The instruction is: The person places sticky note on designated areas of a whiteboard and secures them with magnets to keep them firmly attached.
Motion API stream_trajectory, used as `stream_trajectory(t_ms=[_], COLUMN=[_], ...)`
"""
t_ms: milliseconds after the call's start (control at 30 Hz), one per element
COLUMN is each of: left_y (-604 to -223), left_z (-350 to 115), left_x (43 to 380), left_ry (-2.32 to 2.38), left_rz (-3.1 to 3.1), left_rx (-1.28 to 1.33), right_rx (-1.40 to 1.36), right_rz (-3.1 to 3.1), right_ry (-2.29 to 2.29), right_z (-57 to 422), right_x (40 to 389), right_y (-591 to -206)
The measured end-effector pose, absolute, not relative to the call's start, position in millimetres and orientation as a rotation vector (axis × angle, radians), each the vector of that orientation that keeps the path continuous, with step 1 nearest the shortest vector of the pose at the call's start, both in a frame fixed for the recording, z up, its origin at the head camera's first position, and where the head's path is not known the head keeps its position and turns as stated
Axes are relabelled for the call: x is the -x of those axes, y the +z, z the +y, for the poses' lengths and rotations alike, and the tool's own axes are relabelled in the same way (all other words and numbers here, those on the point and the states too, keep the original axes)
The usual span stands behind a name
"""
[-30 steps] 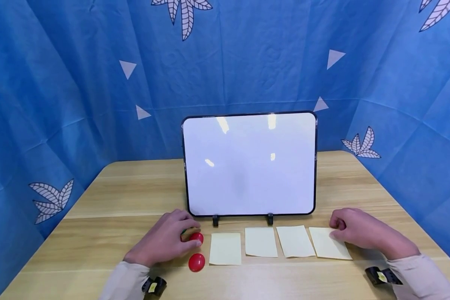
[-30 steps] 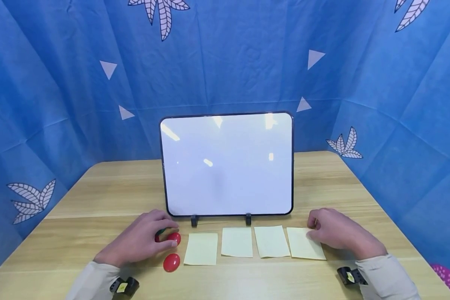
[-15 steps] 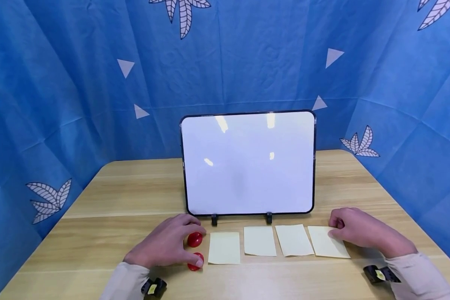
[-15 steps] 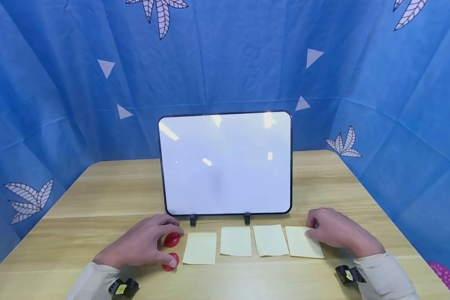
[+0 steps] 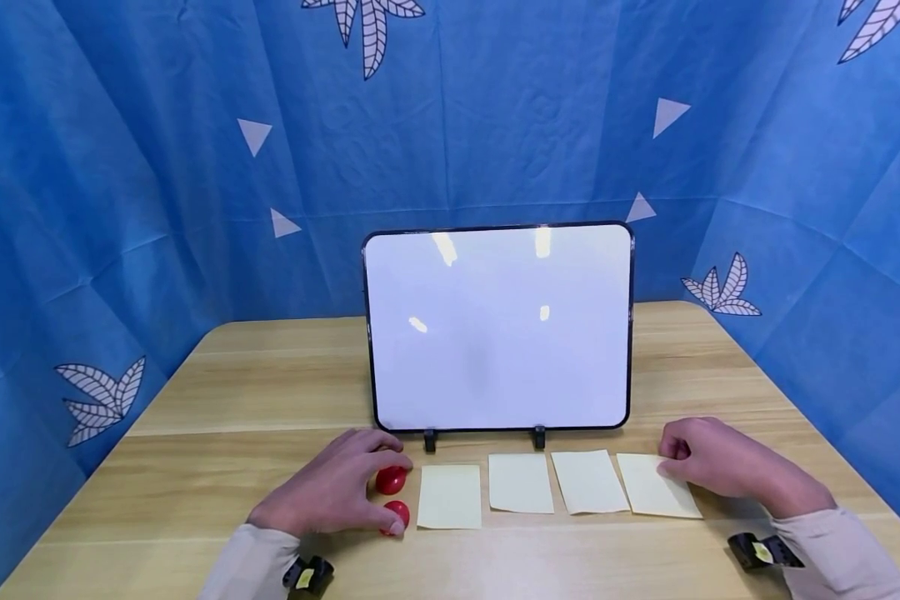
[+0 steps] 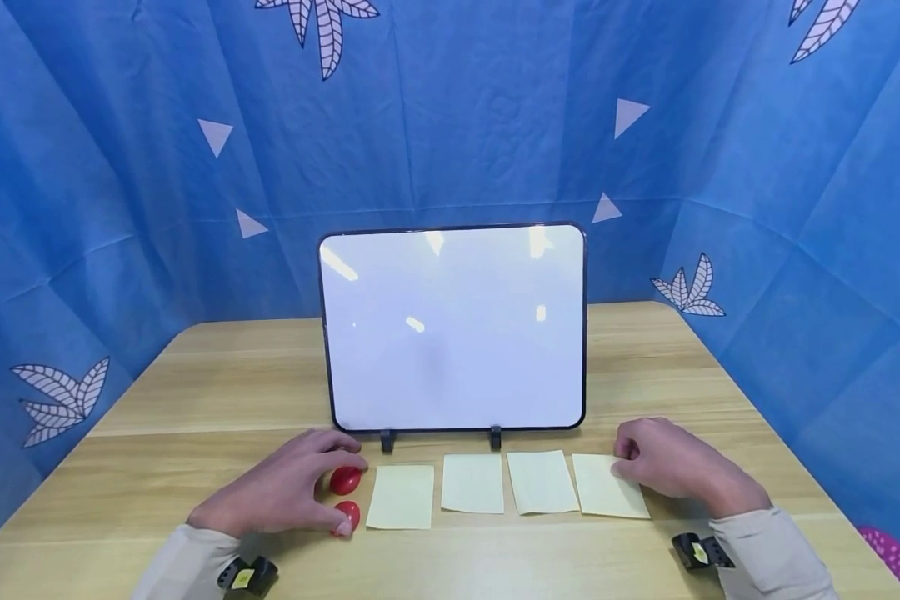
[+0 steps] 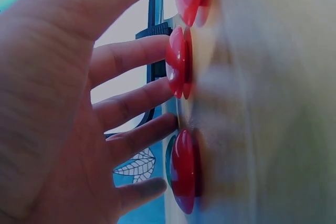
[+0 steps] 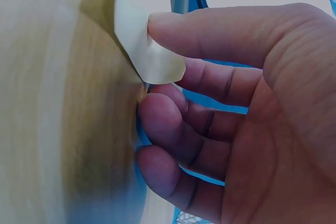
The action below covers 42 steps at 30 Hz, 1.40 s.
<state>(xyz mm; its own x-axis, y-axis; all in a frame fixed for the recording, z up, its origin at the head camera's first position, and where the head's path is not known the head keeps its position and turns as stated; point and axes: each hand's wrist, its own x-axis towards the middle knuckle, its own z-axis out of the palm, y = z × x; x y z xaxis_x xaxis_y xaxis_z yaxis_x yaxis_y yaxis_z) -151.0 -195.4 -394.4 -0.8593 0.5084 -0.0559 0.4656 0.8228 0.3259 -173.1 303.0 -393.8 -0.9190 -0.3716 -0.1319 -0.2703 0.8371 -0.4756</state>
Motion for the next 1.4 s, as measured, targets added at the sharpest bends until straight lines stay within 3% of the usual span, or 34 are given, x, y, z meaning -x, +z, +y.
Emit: stream_trajectory(t_ms=[1400], left_y=[-397.3], left_z=[-194.4], left_x=[151.1], left_ry=[0.544], left_rz=[2.851], left_rx=[-0.798], right_rx=[0.548], right_rz=[3.003], right_ry=[-0.968], right_z=[294.2], right_x=[173.4], right_y=[-393.3])
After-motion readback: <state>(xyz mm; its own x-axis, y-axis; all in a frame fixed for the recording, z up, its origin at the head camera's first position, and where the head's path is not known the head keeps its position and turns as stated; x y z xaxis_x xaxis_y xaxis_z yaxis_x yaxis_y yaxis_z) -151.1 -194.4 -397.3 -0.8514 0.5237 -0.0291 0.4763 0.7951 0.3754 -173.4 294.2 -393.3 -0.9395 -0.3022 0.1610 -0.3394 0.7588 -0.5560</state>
